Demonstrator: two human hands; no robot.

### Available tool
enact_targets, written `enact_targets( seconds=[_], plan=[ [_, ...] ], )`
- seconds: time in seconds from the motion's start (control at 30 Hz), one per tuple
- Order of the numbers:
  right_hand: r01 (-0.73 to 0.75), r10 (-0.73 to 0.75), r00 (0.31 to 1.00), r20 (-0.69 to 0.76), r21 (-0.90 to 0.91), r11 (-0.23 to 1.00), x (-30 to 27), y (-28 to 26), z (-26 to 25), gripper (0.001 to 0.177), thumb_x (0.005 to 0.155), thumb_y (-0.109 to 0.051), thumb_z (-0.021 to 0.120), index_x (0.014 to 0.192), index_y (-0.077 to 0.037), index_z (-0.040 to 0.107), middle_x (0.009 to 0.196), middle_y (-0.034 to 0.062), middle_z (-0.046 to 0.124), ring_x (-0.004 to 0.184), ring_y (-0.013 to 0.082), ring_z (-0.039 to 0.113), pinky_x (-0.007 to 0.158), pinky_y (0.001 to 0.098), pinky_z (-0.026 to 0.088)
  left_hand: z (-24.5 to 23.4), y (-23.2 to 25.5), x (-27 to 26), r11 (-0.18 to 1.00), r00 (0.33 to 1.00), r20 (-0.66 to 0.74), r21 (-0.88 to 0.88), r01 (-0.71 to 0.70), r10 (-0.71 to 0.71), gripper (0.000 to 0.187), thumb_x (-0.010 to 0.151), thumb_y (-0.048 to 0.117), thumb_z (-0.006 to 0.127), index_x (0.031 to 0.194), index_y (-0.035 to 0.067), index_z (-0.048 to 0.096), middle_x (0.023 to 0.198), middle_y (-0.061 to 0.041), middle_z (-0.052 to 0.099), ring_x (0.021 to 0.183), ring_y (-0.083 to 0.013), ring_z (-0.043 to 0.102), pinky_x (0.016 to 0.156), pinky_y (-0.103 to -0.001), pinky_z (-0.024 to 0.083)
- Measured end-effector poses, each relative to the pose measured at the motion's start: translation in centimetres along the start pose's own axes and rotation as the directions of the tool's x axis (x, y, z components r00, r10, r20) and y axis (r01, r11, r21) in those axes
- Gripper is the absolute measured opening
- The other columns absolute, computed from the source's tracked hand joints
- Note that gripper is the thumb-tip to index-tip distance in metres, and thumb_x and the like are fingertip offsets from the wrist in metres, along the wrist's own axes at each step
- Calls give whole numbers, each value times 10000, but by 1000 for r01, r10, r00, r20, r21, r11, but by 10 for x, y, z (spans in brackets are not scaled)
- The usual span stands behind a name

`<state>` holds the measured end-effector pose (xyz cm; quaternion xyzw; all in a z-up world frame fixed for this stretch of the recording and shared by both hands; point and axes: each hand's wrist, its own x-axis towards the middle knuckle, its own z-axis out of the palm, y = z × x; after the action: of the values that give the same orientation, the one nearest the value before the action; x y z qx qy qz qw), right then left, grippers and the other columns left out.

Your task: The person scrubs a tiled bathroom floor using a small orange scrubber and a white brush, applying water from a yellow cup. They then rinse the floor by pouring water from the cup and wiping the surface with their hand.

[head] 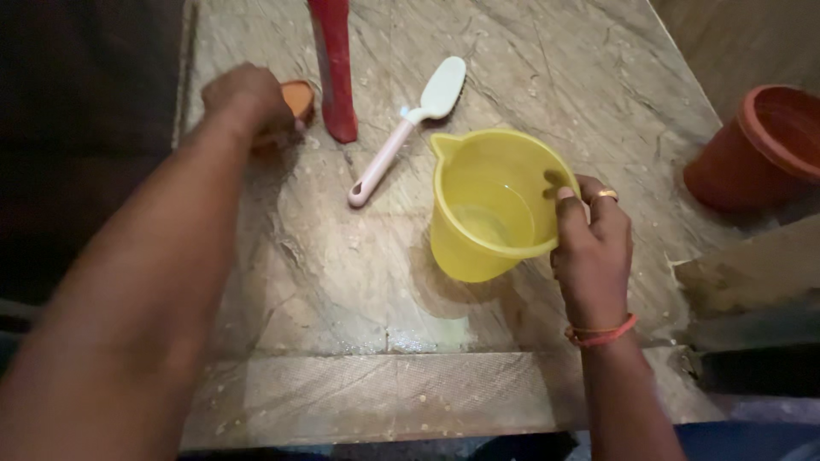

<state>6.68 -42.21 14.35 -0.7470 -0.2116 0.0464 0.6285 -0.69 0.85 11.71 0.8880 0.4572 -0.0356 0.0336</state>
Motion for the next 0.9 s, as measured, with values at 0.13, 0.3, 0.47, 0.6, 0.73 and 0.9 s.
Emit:
enact_targets(
  seconds=[0.13, 0.3, 0.47, 0.6, 0.73, 0.9],
  plan=[
    [86, -86, 996, -18, -36, 996, 3, 7, 1, 279, 1046, -199, 559, 1174, 11, 689, 837, -4, 611, 606, 49, 480, 510, 242, 373, -5, 7, -34, 999, 999, 3, -10, -43, 43, 611, 664, 474, 946, 1120, 98, 790, 1191, -132, 737, 1092, -326, 708, 869, -451, 578],
    [207, -217, 976, -34, -181, 961, 5, 13, -1, 294, 1017, -196, 570, 1159, 17, 712, 918, 60, 691, 774, 125, 611, 667, 291, 467, -8, 13, -71, 997, 997, 5, -9, -83, 83, 534, 658, 346, 933, 1113, 106, 790, 1191, -125, 736, 1088, -317, 713, 862, -454, 587],
    [263, -285, 957, -56, -247, 933, 9, 24, -4, 297, 1027, -192, 588, 1174, 40, 701, 1003, 148, 706, 889, 210, 653, 787, 342, 490, -13, 18, -113, 992, 993, 15, -40, -116, 117, 542, 678, 331, 926, 1139, 90, 771, 1280, -121, 676, 1138, -338, 677, 897, -457, 568],
    [326, -365, 929, -63, -331, 885, 11, 26, -4, 289, 1031, -184, 596, 1173, 35, 720, 1089, 184, 713, 977, 268, 679, 859, 373, 505, -16, 19, -143, 984, 987, -30, -82, -161, 159, 612, 694, 421, 932, 1160, 69, 747, 1330, -130, 630, 1198, -342, 632, 946, -461, 531],
    [231, -281, 955, -94, -360, 904, 14, 25, -5, 300, 1007, -198, 598, 1170, 26, 714, 1085, 181, 707, 901, 305, 666, 819, 397, 499, -19, 20, -162, 985, 985, 28, -51, -167, 169, 623, 709, 437, 923, 1176, 69, 739, 1334, -128, 628, 1200, -347, 635, 951, -459, 536],
    [293, -359, 927, -107, -391, 872, 22, 34, -17, 289, 1023, -199, 603, 1157, 20, 738, 1091, 187, 719, 983, 308, 680, 873, 398, 504, -23, 20, -185, 982, 981, 45, -39, -186, 188, 636, 727, 456, 908, 1196, 70, 717, 1337, -105, 622, 1210, -327, 626, 949, -463, 538]
  ],
)
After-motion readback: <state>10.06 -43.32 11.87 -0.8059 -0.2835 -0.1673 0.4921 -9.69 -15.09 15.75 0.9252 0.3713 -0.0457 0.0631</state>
